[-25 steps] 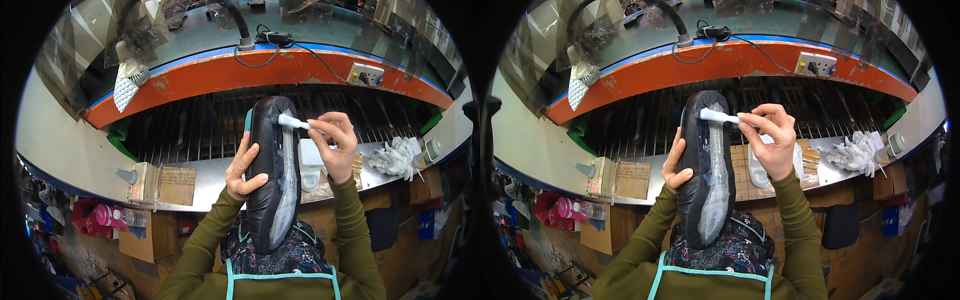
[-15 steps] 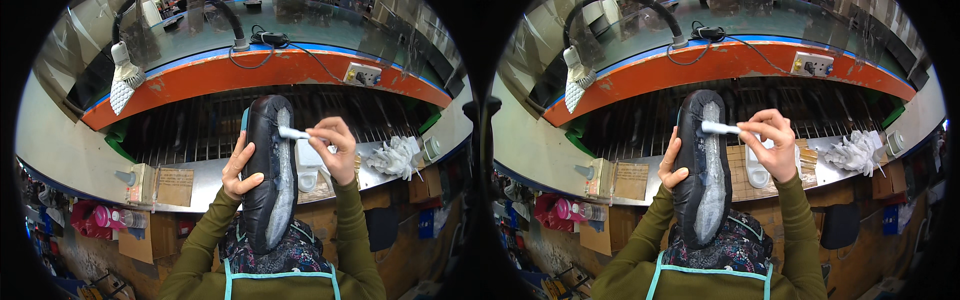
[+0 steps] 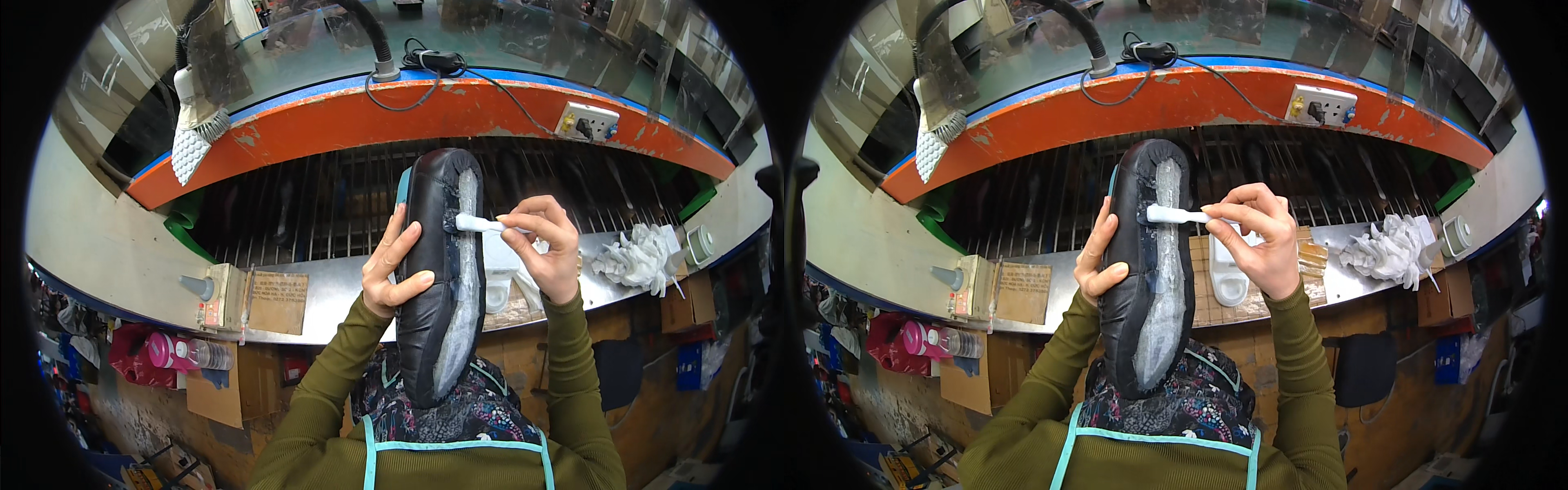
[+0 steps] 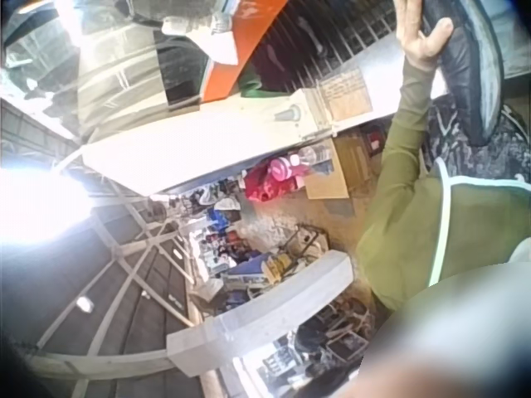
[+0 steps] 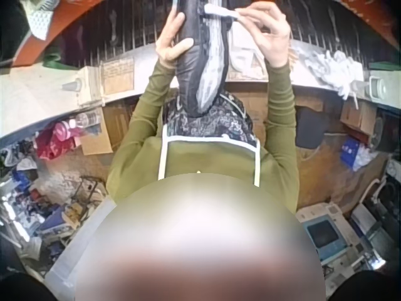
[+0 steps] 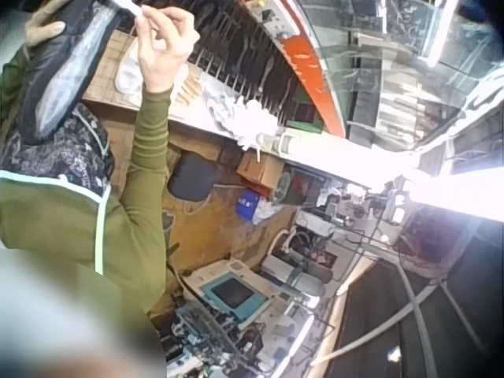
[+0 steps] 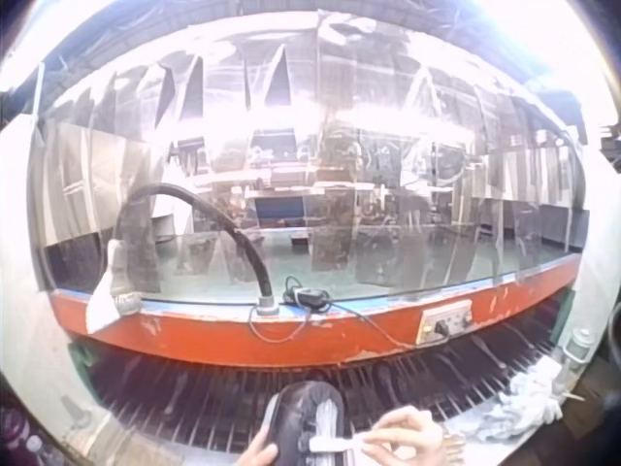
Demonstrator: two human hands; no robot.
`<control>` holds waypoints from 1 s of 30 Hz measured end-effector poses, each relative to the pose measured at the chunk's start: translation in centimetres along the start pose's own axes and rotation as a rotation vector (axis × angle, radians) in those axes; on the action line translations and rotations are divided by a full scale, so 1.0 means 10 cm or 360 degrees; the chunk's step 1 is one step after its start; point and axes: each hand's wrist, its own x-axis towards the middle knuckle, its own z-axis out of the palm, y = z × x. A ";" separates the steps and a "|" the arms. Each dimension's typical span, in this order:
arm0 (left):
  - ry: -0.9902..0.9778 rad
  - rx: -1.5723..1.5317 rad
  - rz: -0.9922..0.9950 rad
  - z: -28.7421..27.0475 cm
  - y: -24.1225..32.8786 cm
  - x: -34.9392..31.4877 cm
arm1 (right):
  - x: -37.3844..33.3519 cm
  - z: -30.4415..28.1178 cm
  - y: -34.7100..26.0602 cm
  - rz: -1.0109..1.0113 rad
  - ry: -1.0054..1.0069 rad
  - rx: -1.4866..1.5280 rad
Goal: The person applies a white adhesive to the sole and edges of a black shoe using a small brush. The person repeatedly dips the brush into a container and spreads the glue along the shoe's perimeter and sole. The person then repeats the process on a brown shoe.
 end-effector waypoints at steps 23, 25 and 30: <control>0.0084 0.0119 -0.0035 -0.01 -0.05 0.04 | -0.21 -0.09 -0.12 0.0057 -0.0272 0.0108; 0.0099 0.0123 -0.0033 -0.01 -0.06 0.02 | -0.22 -0.10 -0.12 0.0073 -0.0355 0.0265; 0.0233 0.0190 -0.0055 0.06 -0.10 -0.12 | -0.50 0.10 -0.16 0.0388 0.0059 0.0239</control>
